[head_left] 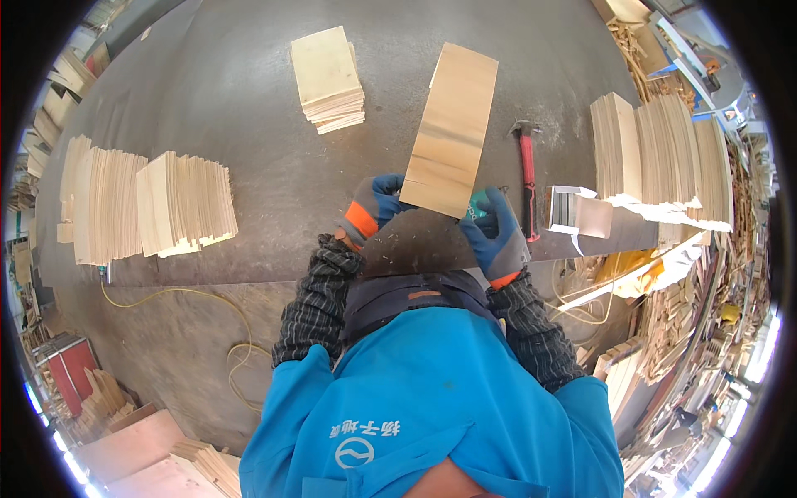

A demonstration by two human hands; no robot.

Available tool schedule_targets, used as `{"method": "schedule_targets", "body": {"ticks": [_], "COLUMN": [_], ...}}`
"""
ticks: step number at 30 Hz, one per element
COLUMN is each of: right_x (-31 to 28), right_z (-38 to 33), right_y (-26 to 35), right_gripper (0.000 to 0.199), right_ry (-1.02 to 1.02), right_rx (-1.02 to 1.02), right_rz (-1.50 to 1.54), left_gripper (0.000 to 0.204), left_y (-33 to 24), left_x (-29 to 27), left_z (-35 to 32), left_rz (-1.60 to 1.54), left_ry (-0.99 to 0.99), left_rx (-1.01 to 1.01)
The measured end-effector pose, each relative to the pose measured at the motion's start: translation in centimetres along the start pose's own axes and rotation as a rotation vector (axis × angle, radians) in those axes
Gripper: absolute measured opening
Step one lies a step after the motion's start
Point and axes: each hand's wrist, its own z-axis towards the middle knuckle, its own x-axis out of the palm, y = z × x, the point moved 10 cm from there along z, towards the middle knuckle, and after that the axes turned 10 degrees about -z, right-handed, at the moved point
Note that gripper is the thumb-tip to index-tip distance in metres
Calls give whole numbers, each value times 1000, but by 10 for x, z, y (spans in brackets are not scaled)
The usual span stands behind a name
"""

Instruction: Assembling wooden boards using a pneumatic nail gun to create boxes or drawers.

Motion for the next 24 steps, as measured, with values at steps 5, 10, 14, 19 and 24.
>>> {"method": "schedule_targets", "body": {"ticks": [5,10,14,19,24], "right_x": [25,19,23,20,23], "right_z": [10,17,20,17,22], "right_y": [40,43,51,43,41], "right_gripper": [68,64,62,62,62], "right_ry": [110,93,86,63,80], "right_rx": [-375,-396,-479,-484,-507], "right_rz": [-360,-322,-347,-362,-352], "left_gripper": [39,40,38,36,34], "left_y": [-7,-11,-26,-13,4], "left_x": [18,26,39,28,21], "left_z": [-7,-15,-23,-29,-20], "left_rz": [-114,-176,-64,-55,-121], "left_ry": [79,39,60,-15,15], "left_rx": [-31,-72,35,-65,-19]}}
